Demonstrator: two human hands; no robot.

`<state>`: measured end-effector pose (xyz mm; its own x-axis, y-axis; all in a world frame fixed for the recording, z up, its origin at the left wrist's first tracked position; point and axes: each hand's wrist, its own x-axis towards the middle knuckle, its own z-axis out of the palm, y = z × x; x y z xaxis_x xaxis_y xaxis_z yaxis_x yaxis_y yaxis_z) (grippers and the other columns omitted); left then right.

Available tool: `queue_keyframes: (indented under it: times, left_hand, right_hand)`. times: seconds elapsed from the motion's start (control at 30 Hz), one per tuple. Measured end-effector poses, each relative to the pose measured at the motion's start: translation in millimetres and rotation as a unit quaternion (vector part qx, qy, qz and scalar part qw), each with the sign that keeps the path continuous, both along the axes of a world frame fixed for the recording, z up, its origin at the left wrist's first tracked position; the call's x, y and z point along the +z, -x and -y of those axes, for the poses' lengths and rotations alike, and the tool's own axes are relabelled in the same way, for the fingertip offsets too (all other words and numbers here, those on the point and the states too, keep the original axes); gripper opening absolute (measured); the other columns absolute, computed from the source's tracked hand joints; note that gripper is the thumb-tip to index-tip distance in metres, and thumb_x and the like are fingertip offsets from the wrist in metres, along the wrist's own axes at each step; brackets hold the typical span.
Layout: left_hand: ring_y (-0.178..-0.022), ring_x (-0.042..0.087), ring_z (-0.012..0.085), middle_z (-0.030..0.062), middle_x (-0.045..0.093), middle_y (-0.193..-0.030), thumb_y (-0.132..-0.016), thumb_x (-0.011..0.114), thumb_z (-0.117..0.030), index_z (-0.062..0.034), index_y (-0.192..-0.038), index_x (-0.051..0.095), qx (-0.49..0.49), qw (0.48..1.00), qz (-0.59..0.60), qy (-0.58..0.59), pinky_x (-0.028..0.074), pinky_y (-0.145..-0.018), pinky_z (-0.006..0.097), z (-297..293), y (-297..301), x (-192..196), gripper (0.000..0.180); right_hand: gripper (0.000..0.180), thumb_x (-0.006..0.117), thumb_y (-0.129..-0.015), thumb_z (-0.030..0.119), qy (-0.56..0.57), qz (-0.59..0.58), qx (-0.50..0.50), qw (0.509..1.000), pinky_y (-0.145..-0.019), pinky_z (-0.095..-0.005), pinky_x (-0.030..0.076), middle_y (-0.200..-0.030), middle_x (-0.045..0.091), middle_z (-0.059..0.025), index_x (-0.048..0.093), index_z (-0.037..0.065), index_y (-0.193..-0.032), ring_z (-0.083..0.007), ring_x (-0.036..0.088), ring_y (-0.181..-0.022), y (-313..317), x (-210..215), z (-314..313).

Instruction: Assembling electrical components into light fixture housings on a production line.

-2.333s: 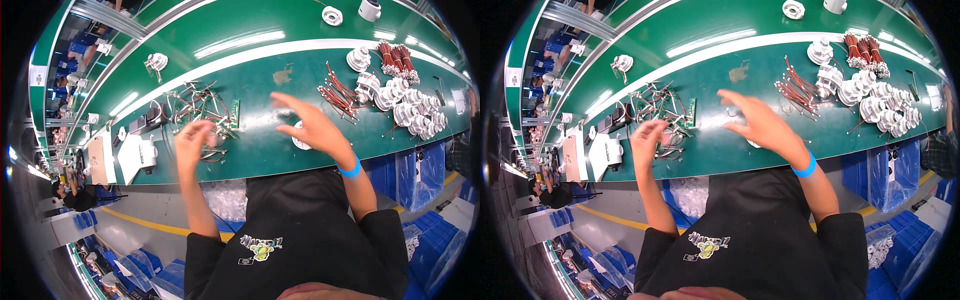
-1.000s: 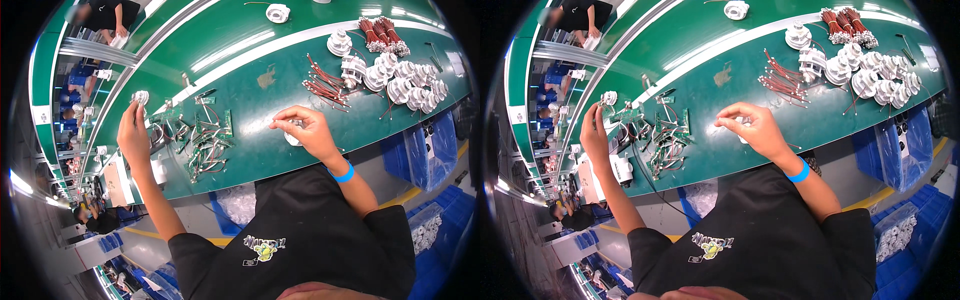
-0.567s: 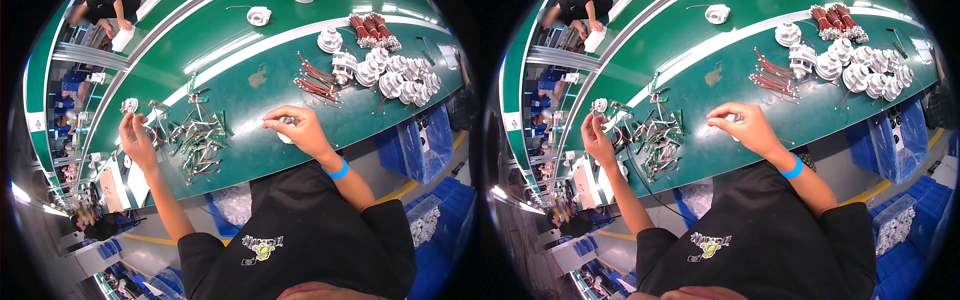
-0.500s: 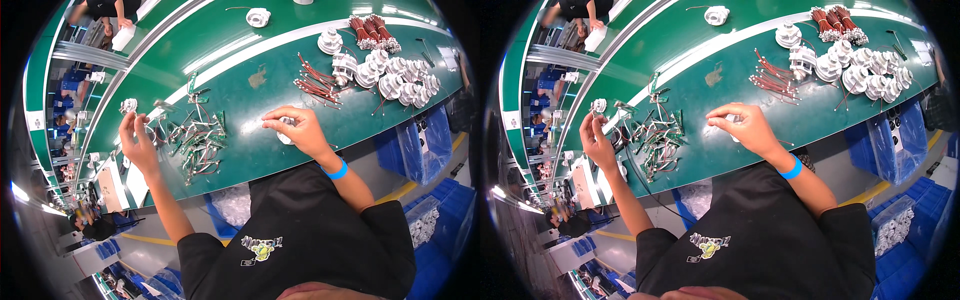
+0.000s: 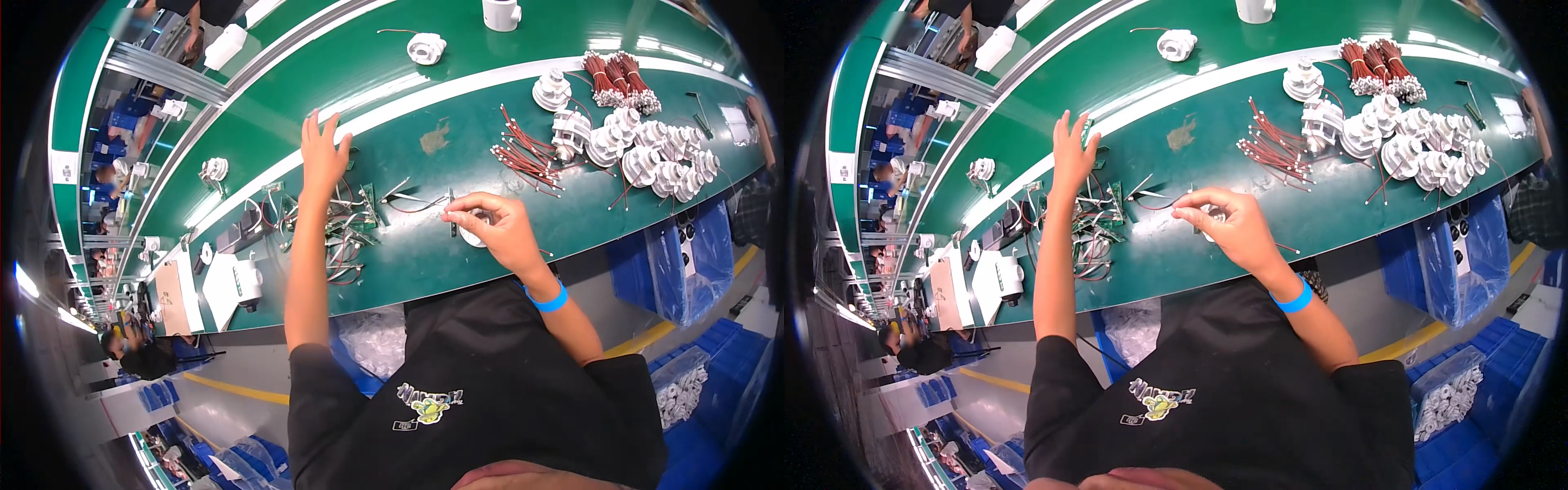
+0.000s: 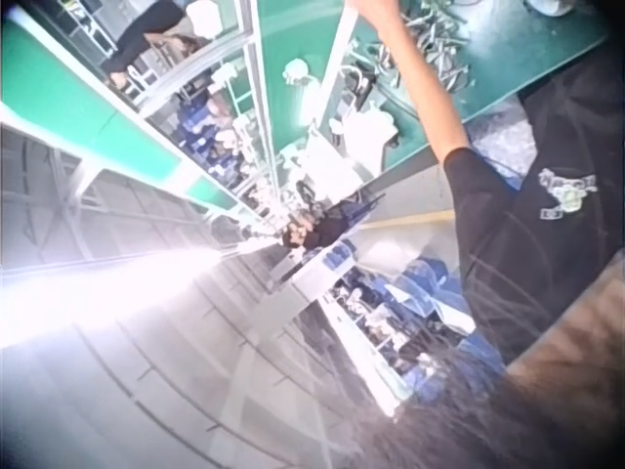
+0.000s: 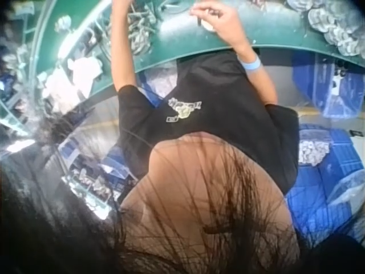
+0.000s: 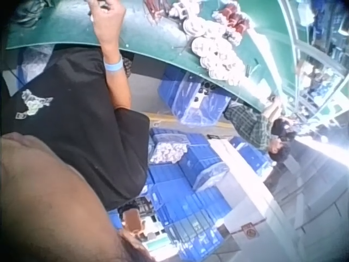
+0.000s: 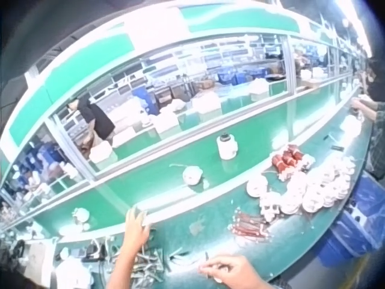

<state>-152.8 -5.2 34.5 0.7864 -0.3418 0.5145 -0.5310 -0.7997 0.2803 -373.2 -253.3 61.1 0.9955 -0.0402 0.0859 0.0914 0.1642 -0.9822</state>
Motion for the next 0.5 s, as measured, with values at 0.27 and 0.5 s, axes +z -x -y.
queue_keyframes:
  times: [0.27,0.5]
  left_hand:
    - [-0.102,0.060,0.0391,0.0194,0.064,-0.109,-0.093,0.054,-0.025,-0.0034,-0.102,0.066,0.023,0.969,-0.179,-0.166,0.048,-0.087,0.046,-69.5,0.1,-6.1,0.026]
    - [-0.130,0.041,0.0449,0.0308,0.045,-0.137,-0.087,0.067,-0.025,-0.0060,-0.119,0.063,0.181,0.966,-0.017,-0.183,0.036,-0.107,0.050,-74.9,61.5,32.3,0.037]
  right_hand:
    - [0.013,0.075,-0.081,0.006,0.045,0.028,-0.058,0.997,-0.077,-0.0276,0.049,-0.091,0.068,-0.0090,0.071,-0.004,-0.089,-0.0141,0.062,-0.087,-2.2,9.5,10.5]
    - [0.013,0.072,-0.084,0.004,0.040,0.034,-0.054,0.997,-0.082,-0.0286,0.049,-0.094,0.067,-0.0098,0.070,-0.004,-0.093,-0.0150,0.062,-0.090,-4.7,1.1,23.2]
